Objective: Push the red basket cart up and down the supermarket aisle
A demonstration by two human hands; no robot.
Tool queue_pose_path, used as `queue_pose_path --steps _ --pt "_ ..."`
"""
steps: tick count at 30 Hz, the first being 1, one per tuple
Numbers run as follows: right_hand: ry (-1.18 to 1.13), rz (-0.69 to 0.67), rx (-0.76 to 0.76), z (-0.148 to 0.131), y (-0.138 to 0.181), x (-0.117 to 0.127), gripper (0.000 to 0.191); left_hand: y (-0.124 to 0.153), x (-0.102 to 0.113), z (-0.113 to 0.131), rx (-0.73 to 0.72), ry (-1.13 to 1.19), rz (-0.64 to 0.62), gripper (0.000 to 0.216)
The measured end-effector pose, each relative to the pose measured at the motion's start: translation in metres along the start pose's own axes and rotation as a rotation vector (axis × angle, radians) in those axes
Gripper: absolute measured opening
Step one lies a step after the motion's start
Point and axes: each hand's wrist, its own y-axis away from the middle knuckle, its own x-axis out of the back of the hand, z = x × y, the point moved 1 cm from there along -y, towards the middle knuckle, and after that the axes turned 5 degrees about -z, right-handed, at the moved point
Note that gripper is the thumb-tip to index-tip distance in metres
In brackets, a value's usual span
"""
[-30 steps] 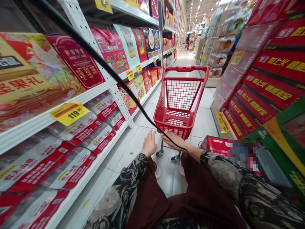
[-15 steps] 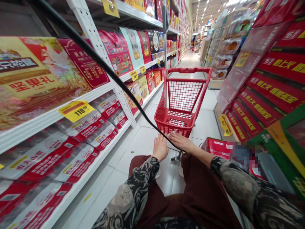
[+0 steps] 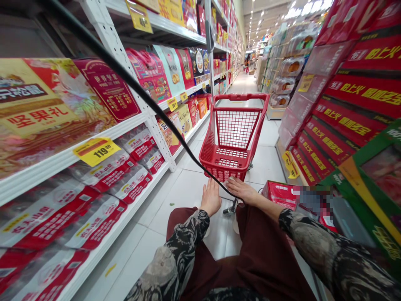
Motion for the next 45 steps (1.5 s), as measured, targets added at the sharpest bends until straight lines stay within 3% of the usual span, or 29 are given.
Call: queue_pose_path --steps 5,11,14,19,21,28,35,41,45 --pt "0.048 0.078 -0.023 0.015 -0.001 0.031 0.043 -0.009 0.005 -0.002 0.029 -0.015 0.004 0.077" --pt "0.014 -0.005 0.002 0.01 0.022 0.007 0.038 -0.009 -0.008 0.004 -0.04 -0.007 0.005 0.077" --pt "-0.019 -0.009 -0.006 0.003 0.016 0.012 0.039 -0.008 -0.008 0.001 -0.062 -0.005 0.015 0.076" --pt "-0.022 0.189 -0.147 0.008 -0.016 0.059 0.038 -0.024 0.024 -0.016 -0.037 -0.028 0.163 0.075" --pt "0.0 0.239 -0.224 0.011 -0.025 0.067 0.037 -0.036 0.04 -0.022 -0.009 -0.069 0.174 0.072" --pt "0.073 0.208 -0.267 0.023 -0.014 0.042 0.035 -0.061 0.075 -0.03 -0.069 -0.262 0.049 0.06" --pt "0.05 0.2 -0.231 0.036 0.012 0.049 0.032 -0.055 0.07 -0.019 -0.077 -0.306 0.067 0.055" --pt "-0.077 0.237 -0.287 0.036 0.026 0.063 0.031 -0.041 0.067 -0.005 -0.146 -0.36 0.065 0.052" --pt "-0.222 0.312 -0.367 0.035 0.033 0.071 0.039 -0.027 0.067 -0.006 -0.051 -0.366 0.043 0.059"
